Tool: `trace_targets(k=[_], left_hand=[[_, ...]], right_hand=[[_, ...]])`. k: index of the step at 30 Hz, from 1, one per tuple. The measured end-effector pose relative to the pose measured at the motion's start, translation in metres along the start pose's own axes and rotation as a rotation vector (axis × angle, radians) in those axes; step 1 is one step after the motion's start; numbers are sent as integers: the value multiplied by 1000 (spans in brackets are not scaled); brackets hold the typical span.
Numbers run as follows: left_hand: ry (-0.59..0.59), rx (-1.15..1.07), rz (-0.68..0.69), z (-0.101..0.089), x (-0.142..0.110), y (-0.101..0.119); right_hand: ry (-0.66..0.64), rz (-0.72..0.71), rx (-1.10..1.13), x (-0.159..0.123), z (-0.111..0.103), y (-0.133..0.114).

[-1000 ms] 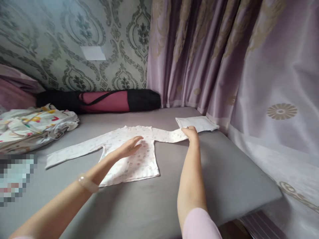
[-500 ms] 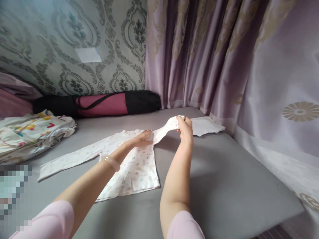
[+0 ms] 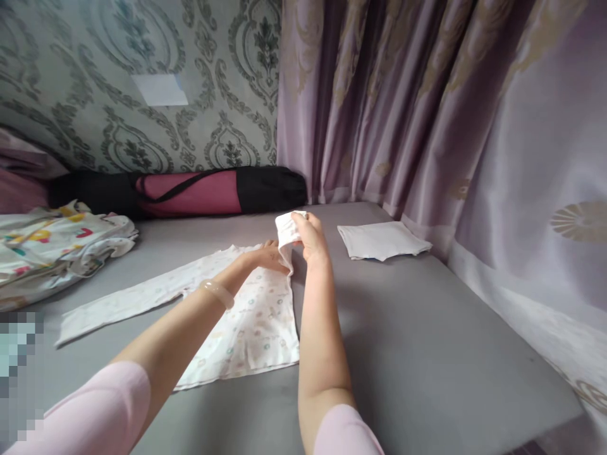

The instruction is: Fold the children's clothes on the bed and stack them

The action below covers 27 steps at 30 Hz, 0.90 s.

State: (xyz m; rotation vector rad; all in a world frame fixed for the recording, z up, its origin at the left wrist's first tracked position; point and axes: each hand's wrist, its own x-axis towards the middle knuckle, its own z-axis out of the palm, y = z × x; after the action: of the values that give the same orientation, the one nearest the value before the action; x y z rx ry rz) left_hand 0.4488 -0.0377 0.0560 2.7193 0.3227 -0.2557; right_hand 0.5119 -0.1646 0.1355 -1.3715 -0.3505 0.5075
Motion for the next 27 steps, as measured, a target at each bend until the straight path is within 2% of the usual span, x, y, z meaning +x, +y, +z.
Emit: trace_targets(k=[5,11,16,20,24,25,27], left_hand=[[127,-95,28,8,-10,-6],[324,-252,188,22,-36,-40],[402,-457,79,24,-81,-63],[436,-822,-87,25,-118,-65],[541,-1315,-204,29,-127,-67],[558,-1429,-222,30,-125,-69],[565,-1605,-270,30,-120,-74]], right_hand=[[-22,67,-43,1,18,11],[26,66,-81,-1,22,10],[70,41,-144,-6,25,5],[114,-32,-191,-6,27,4],[83,-93,-223,-9,41,13],[48,-92,-226,-11,46,16],[-126,-36,-222,-15,54,20]])
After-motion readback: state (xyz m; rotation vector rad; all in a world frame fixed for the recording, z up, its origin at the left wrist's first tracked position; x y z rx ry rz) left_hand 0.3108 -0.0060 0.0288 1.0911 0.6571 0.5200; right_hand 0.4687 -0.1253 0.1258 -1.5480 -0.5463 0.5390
